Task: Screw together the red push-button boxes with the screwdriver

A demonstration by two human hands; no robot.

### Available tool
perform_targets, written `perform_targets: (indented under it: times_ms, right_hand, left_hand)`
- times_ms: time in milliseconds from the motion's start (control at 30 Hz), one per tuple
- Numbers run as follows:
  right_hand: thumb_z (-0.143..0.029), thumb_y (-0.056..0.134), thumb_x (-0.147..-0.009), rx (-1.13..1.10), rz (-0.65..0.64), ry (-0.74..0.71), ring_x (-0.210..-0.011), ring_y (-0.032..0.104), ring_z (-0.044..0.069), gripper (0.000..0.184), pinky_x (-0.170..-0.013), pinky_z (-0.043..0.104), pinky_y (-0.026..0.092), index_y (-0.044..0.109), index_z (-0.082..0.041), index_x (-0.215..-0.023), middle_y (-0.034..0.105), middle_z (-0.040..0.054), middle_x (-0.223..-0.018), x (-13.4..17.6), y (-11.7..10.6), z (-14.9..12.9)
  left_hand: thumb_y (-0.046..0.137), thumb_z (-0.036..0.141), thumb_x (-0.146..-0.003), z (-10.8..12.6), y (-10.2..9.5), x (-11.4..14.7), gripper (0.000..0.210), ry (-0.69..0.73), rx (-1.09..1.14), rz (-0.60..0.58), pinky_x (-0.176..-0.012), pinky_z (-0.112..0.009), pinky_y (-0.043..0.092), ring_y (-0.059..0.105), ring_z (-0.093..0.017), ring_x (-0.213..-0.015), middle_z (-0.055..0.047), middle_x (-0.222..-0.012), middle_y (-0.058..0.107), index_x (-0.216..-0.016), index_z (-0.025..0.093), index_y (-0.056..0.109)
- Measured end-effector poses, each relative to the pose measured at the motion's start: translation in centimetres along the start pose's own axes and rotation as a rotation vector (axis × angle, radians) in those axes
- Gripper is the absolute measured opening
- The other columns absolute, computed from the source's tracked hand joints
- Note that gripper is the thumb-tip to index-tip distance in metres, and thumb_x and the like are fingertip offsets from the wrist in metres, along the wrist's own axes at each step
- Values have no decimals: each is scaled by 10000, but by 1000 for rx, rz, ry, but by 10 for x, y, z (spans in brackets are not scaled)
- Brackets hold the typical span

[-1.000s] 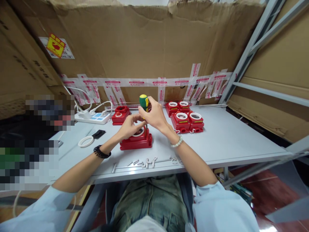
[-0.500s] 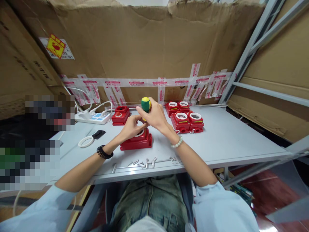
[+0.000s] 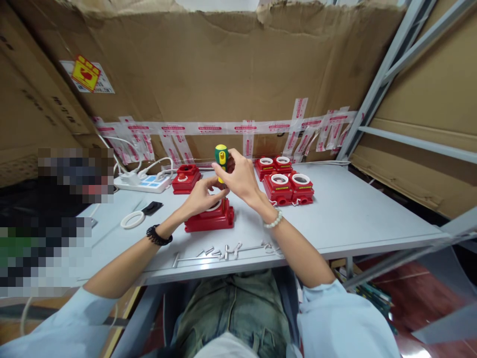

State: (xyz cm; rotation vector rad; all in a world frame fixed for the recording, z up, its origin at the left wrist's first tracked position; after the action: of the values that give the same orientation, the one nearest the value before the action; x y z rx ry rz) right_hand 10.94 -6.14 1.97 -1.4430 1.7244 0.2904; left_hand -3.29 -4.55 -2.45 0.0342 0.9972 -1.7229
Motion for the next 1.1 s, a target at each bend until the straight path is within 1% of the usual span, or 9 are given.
perform_targets:
  times_ms: [200, 333, 533, 667, 767, 867, 967, 1033, 1100]
  right_hand:
    - [-401, 665, -779, 10, 31, 13, -610, 590, 158, 245, -591, 304, 474, 507, -215, -758, 633, 0, -676, -2, -5, -2]
    - [-387, 699, -751, -39, 78, 20, -601, 593, 152, 252, -585, 295, 481, 527, -204, -774, 637, -2, -673, -4, -10, -5]
    - [-396, 717, -741, -76, 124, 3, -578, 583, 129, 280, -560, 270, 469, 517, -200, -754, 614, -24, -652, -5, -12, -6]
    - [-401, 722, -746, -127, 140, -9, -594, 598, 128, 286, -561, 267, 488, 522, -198, -769, 623, -19, -677, -6, -15, -7]
    - [-415, 697, -776, -159, 246, -42, -613, 595, 128, 274, -574, 273, 507, 515, -210, -780, 609, -20, -695, -9, -21, -9]
    - [-429, 680, -797, -173, 351, -74, -619, 581, 124, 275, -583, 276, 515, 504, -218, -779, 583, -23, -695, -10, -24, -10]
    - [-427, 691, -789, -177, 341, -83, -604, 567, 120, 287, -568, 276, 512, 496, -217, -766, 572, -27, -683, -10, -22, -10]
    - [-417, 698, -785, -166, 300, -82, -597, 564, 119, 284, -562, 281, 512, 499, -216, -763, 576, -27, -681, -8, -19, -9]
    - [-403, 697, -788, -156, 268, -81, -601, 571, 121, 266, -572, 291, 519, 509, -215, -770, 589, -22, -691, -7, -17, -9]
  left_hand:
    - [596, 270, -764, 1, -3, -1, 165, -3, -15, -28, -746, -326, 495, 672, -212, -837, -46, -866, 744, -864, 175, 686]
    - [641, 347, -772, 2, -9, -2, 229, -20, -71, -122, -744, -322, 500, 672, -222, -856, -57, -897, 751, -896, 172, 720]
    - [635, 265, -777, 7, -12, -1, 166, -47, -145, -216, -701, -263, 486, 636, -157, -688, -28, -752, 741, -792, 145, 748]
    - [632, 238, -796, 11, -13, -3, 152, -5, -139, -181, -695, -248, 480, 642, -150, -692, -25, -748, 744, -807, 140, 747]
    - [631, 270, -832, 16, -20, 0, 160, 24, -127, -106, -731, -262, 481, 660, -162, -752, -34, -813, 756, -824, 147, 733]
    - [638, 285, -854, 26, -33, 18, 153, 74, -156, -76, -715, -266, 474, 642, -157, -734, -31, -805, 744, -814, 156, 710]
    - [626, 291, -885, 38, -44, 51, 156, 160, -184, -204, -701, -260, 473, 632, -153, -741, -34, -820, 722, -841, 156, 689]
    - [591, 252, -918, 42, -46, 75, 135, 216, -219, -402, -761, -267, 476, 644, -158, -813, -34, -875, 722, -893, 166, 692]
    - [562, 224, -941, 41, -47, 93, 149, 219, -286, -532, -790, -277, 475, 650, -170, -859, -40, -917, 723, -942, 176, 703]
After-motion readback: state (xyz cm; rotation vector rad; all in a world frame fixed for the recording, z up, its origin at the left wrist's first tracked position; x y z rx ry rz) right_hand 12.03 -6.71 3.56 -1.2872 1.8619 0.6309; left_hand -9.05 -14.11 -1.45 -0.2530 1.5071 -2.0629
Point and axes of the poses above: each hand's wrist, its own x-axis away from the middle knuckle, its own y-axis out of the palm, z = x × y, the point moved 1 cm from there along -x, towards the middle knuckle
